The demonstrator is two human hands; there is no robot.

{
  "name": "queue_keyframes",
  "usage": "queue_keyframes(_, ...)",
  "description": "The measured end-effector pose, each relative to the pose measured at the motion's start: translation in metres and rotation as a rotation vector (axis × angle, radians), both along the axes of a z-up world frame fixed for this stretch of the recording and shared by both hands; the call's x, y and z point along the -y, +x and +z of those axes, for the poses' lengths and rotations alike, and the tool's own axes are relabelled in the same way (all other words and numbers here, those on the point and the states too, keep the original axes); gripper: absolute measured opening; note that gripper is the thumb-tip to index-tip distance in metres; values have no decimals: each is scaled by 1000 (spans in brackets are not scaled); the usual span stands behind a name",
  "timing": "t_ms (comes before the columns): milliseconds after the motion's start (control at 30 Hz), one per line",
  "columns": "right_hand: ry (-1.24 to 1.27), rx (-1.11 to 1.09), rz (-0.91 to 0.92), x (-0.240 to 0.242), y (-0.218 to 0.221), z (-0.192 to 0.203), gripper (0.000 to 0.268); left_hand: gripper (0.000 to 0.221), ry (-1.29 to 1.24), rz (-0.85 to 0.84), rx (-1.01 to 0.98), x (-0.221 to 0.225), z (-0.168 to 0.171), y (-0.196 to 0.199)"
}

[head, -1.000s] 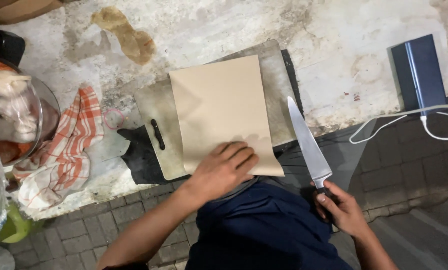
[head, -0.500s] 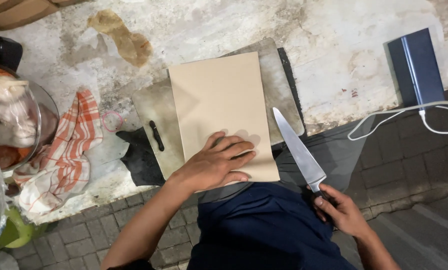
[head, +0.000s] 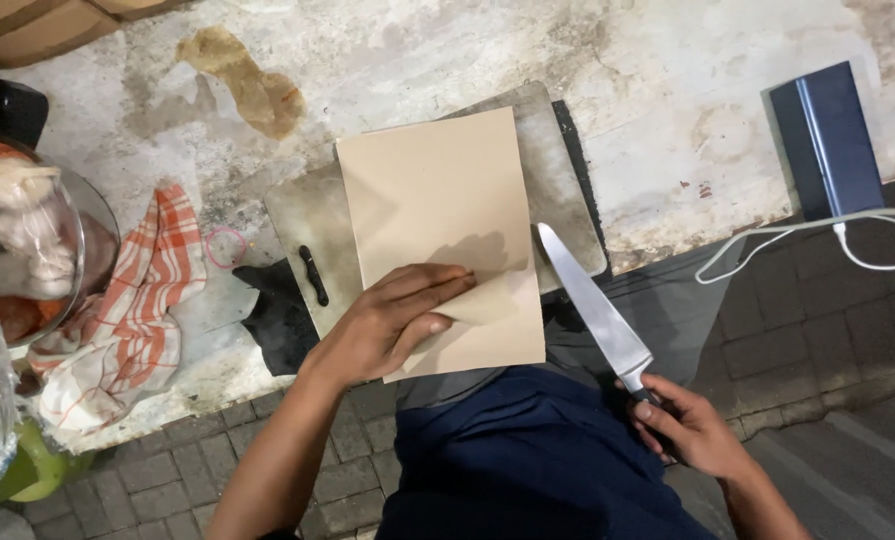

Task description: Cutting paper sheets to size using a knife and folding them to line the inside of small cardboard boxes.

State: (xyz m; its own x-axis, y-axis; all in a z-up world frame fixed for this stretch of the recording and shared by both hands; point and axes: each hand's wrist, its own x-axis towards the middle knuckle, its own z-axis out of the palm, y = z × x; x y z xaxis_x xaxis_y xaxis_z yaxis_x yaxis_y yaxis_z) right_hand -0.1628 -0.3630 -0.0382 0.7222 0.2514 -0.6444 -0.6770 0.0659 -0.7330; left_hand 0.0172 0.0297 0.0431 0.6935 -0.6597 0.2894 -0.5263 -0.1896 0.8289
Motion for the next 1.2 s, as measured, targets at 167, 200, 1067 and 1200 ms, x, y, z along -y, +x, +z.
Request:
queue_keyframes(167,-117,-1,147,-32,38,11,35,41,90,-30,145,3,12,-1)
queue_keyframes(200,-144,-35,163,-42,47,13,32,41,132,-64,161,4,16,0)
queue_keyframes(1067,-71,96,-240,-125,101,-1,16,69,928,207,56,81,-62,109)
queue_keyframes(1200,-300,186,-121,-126,103,-6,22,71,905,204,53,80,-65,108)
